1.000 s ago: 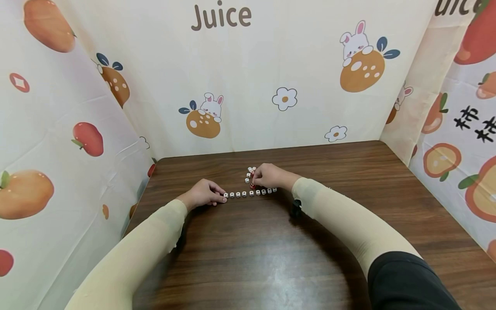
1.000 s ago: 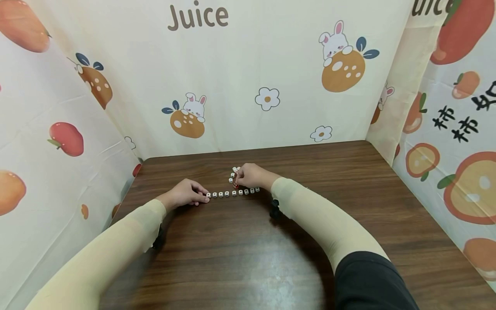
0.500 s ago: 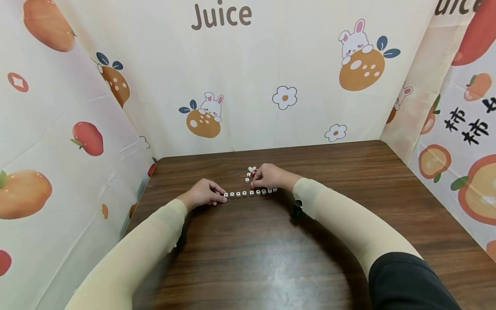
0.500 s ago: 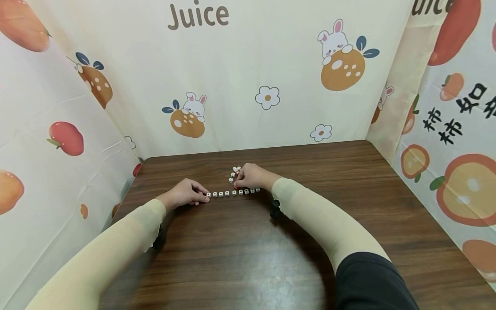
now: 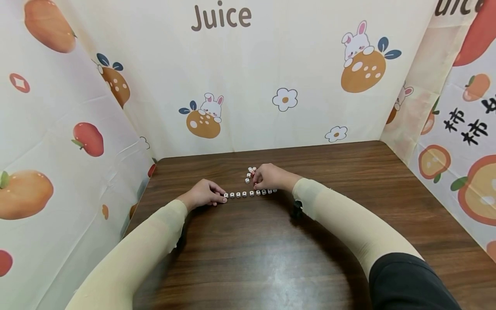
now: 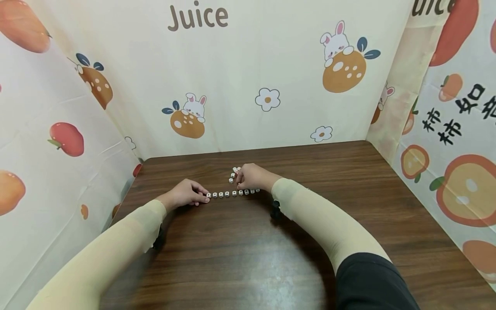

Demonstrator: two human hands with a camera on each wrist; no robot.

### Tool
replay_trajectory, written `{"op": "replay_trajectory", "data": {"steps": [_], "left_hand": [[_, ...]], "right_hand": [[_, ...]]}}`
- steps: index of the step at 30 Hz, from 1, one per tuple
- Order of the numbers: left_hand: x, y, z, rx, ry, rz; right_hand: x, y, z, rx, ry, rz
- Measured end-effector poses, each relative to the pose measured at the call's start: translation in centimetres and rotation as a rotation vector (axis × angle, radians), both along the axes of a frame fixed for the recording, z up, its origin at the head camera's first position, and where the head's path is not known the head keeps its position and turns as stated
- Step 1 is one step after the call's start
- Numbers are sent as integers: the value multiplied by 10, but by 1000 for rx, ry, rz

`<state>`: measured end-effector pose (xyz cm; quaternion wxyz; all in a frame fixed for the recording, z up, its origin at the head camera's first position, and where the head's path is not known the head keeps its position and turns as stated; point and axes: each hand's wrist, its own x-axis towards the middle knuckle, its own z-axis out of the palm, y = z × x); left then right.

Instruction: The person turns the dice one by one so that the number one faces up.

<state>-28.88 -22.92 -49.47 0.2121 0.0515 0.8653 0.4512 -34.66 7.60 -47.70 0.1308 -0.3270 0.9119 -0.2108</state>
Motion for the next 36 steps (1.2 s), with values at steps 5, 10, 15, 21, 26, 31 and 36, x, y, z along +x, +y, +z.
{"op": "replay_trajectory", "data": {"steps": [5,10,15,21,26,31,36], "left_hand": [[0,0,0,2,-2,-3],[-1,-1,0,3,-5,-6],[-1,-1,0,3,-4,-6],[-1,0,0,4,-6,-2],[-1,0,0,-1,0,-3],[-1,0,0,-9,0,-3],[-1,0,0,-4,-4,1]], "right_hand": [[-1,5,1,-16,-8,-38],[-3,8,-1,-4,-28,-53],[-4,8,-4,-27,-38,-69],[-2,-2,-6,-91,22,-60],[2,-17,-4,-119,33,-70],[6,-33,-2,-122,7,-87],[9,-47,-3,-112,-20,-91]]}}
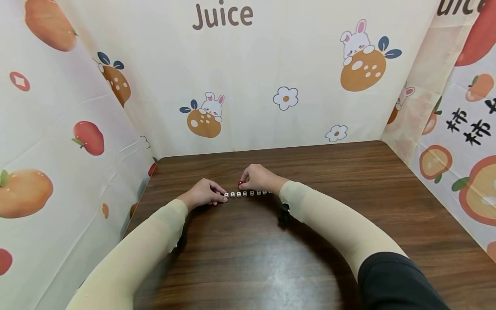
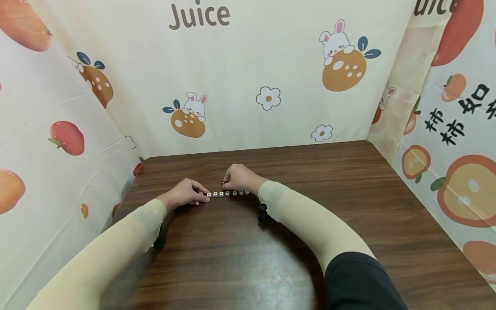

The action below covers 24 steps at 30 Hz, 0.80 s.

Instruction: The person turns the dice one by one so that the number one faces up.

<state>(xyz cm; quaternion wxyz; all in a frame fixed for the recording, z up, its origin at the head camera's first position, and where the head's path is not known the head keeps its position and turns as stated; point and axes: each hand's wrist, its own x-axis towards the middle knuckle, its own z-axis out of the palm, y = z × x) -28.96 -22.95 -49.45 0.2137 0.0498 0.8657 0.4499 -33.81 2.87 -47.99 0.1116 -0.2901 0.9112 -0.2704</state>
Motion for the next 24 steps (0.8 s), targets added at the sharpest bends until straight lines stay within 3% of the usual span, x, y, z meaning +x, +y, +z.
{"op": "replay_trajectory", "data": {"steps": [24], "left_hand": [[0,-1,0,13,-12,0]], "right_hand": [[6,-32,1,65,3,29]]}}
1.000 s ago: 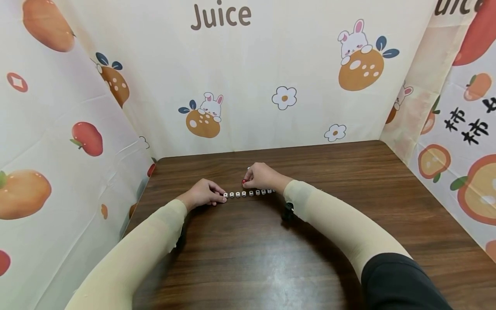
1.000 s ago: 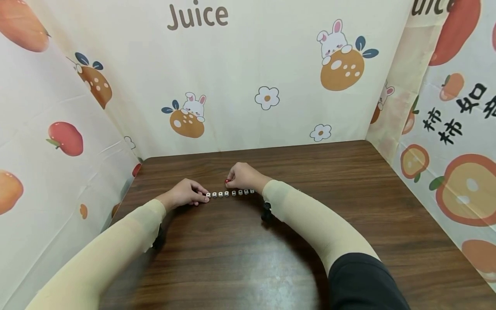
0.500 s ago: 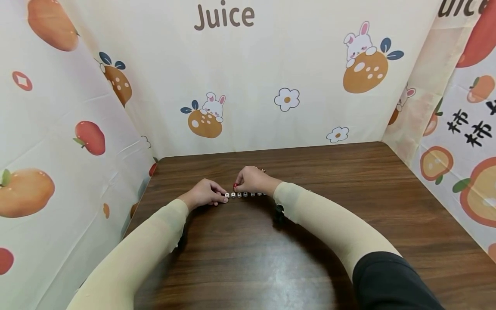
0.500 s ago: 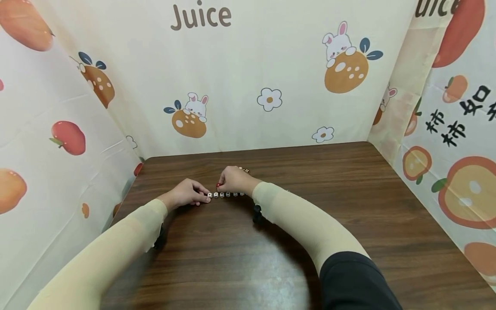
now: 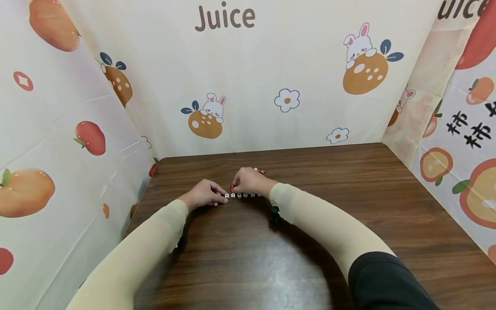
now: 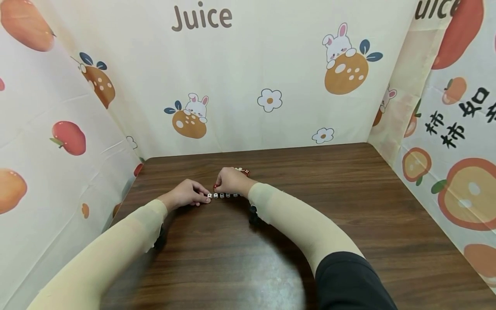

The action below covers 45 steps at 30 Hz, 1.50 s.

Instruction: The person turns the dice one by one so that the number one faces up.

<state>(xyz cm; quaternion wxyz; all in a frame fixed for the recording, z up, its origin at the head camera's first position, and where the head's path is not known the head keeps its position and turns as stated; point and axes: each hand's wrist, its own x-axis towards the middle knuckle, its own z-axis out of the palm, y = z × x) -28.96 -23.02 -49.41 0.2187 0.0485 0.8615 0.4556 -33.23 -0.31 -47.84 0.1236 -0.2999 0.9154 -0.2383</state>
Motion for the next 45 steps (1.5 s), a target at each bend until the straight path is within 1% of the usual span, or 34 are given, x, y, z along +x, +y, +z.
{"op": "replay_trajectory", "data": {"steps": [4,11,18,22,26,31,36,39,42,45], "left_hand": [[0,1,-1,-2,1,-3],[1,2,4,-3,-3,-1],[-1,1,1,2,-3,-1],[-1,1,-1,-2,3,2],[-1,2,-2,1,5,2],[-1,3,-1,3,3,1],[-2,2,-2,1,5,1],[-1,2,-2,-1,5,2],[0,2,-1,-7,6,7],[1,1,0,-9,13,8]], "right_hand": [[0,-1,0,15,14,0],[1,1,2,38,33,18],[0,2,2,44,25,26],[-1,1,2,49,38,44],[0,3,3,50,39,42],[0,10,5,22,19,37],[-6,25,10,-41,34,42],[-13,38,13,-79,33,10],[-22,52,15,-105,29,-46],[-30,67,16,-117,46,-109]]}}
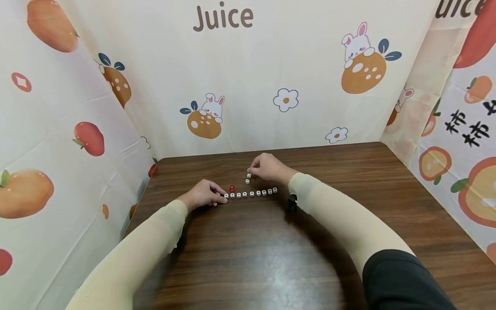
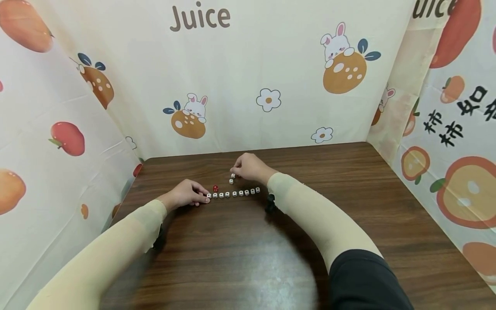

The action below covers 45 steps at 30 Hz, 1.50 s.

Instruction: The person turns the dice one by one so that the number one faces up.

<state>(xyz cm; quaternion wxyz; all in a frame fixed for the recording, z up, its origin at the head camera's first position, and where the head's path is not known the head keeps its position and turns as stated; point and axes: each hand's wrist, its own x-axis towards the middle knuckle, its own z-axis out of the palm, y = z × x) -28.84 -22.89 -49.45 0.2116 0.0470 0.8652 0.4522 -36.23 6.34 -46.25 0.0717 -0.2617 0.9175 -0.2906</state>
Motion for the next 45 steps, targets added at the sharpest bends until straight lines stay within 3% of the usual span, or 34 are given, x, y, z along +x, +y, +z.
{"op": "replay_trajectory", "data": {"steps": [4,11,20,26,37,45], "left_hand": [[-1,-1,0,1,4,-1],[-1,-1,-1,4,5,-3],[-1,1,-1,8,5,-10],[-2,1,-1,4,-7,1],[-1,3,-1,-17,-8,-6],[0,4,-2,-14,-5,10]], "right_hand": [[-7,17,0,-1,18,-77],[-12,34,-7,-19,-32,-182],[-12,41,-25,-4,-94,-199],[-13,47,-36,-54,-118,-210],[-17,58,-41,-121,-202,-199],[-19,59,-43,-135,-204,-172]]}}
